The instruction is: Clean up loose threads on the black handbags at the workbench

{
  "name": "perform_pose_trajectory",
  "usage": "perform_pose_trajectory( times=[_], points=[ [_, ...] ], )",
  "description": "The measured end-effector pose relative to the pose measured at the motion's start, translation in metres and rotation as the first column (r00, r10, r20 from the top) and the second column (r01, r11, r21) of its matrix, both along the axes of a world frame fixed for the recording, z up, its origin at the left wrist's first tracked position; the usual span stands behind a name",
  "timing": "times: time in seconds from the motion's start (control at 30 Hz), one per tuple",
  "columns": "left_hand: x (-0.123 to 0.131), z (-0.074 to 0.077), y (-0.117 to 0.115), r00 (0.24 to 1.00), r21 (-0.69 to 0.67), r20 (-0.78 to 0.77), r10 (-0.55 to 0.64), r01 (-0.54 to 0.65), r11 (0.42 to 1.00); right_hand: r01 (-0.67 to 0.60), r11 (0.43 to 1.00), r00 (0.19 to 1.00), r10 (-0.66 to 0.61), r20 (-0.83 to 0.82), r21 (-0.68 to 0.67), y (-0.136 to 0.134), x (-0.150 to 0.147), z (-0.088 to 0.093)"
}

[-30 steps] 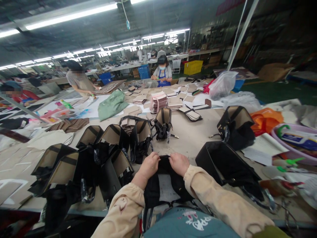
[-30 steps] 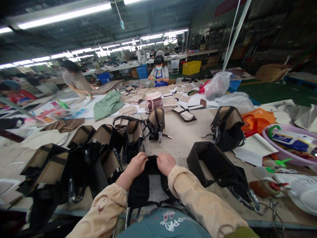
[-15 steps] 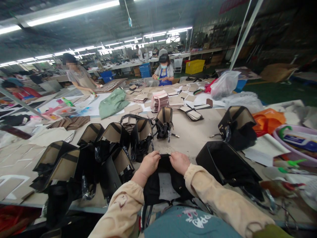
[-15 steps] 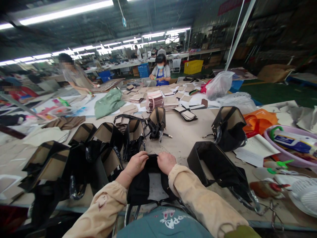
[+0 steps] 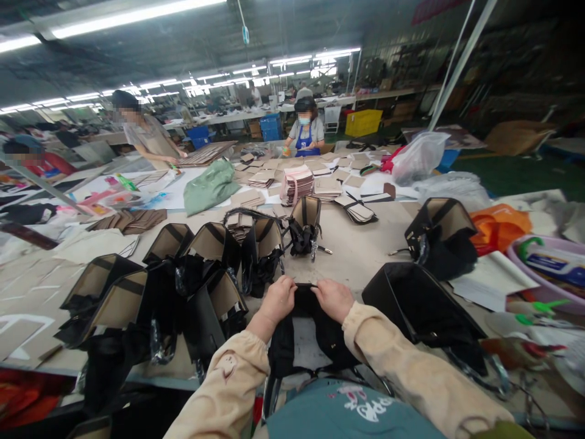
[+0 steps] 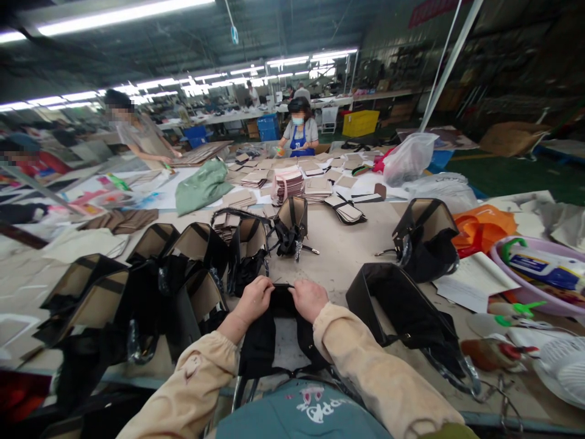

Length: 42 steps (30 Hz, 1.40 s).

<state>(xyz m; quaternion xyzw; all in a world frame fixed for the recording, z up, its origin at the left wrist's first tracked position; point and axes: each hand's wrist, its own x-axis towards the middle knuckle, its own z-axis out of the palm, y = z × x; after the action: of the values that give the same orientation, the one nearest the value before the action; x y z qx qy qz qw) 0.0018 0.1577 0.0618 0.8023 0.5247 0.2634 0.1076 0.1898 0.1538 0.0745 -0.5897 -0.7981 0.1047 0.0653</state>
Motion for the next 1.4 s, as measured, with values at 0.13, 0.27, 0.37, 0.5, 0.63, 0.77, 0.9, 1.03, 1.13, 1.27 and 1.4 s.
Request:
perform_pose_trajectory(
  times=[0.13, 0.27, 0.37, 0.5, 0.63, 0.77, 0.9, 1.03, 1.13, 1.27, 1.4],
  points=[
    [0.001, 0.003, -0.001, 0.999, -0.019, -0.028, 0.022, -0.022, 1.000, -0.078, 0.997, 0.997, 0.079, -0.024, 0.028, 0.003, 0.002, 0.004],
    [0.003, 0.004, -0.001, 0.998, -0.016, -0.054, 0.045, -0.045, 0.999, -0.119, 0.993, 0.993, 0.120, -0.022, 0.024, 0.009, 0.001, 0.004],
    [0.003, 0.005, -0.001, 0.995, -0.022, -0.079, 0.055, -0.057, 0.998, -0.130, 0.991, 0.991, 0.130, -0.015, 0.027, 0.013, -0.002, 0.001],
    [0.004, 0.005, -0.001, 0.992, -0.037, -0.114, 0.062, -0.067, 0.997, -0.142, 0.989, 0.990, 0.143, -0.018, 0.030, 0.014, -0.002, 0.000],
    [0.002, 0.006, 0.000, 0.992, -0.042, -0.123, -0.004, -0.001, 0.999, -0.148, 0.989, 0.988, 0.148, -0.039, 0.013, 0.015, -0.001, 0.002],
    [-0.002, 0.005, 0.001, 0.992, -0.037, -0.087, -0.090, 0.087, 0.996, -0.156, 0.988, 0.986, 0.157, -0.055, 0.009, 0.016, 0.001, 0.001],
    [-0.003, 0.005, 0.001, 0.995, -0.043, -0.056, -0.088, 0.086, 0.995, -0.183, 0.982, 0.981, 0.185, -0.050, 0.042, 0.017, 0.003, -0.002],
    [0.000, 0.005, 0.001, 0.997, -0.051, -0.059, -0.057, 0.054, 0.997, -0.193, 0.980, 0.980, 0.195, -0.037, 0.056, 0.018, 0.004, -0.002],
    [0.003, 0.004, 0.001, 0.997, -0.055, -0.079, -0.009, 0.004, 0.998, -0.188, 0.981, 0.981, 0.190, -0.037, 0.048, 0.019, 0.004, -0.002],
    [0.005, 0.002, 0.001, 0.995, -0.049, -0.092, 0.034, -0.038, 0.998, -0.178, 0.983, 0.984, 0.179, -0.028, 0.034, 0.019, 0.004, 0.000],
    [0.007, 0.001, 0.001, 0.994, -0.044, -0.095, 0.057, -0.061, 0.997, -0.173, 0.984, 0.985, 0.174, -0.012, 0.030, 0.019, 0.003, 0.002]
  ],
)
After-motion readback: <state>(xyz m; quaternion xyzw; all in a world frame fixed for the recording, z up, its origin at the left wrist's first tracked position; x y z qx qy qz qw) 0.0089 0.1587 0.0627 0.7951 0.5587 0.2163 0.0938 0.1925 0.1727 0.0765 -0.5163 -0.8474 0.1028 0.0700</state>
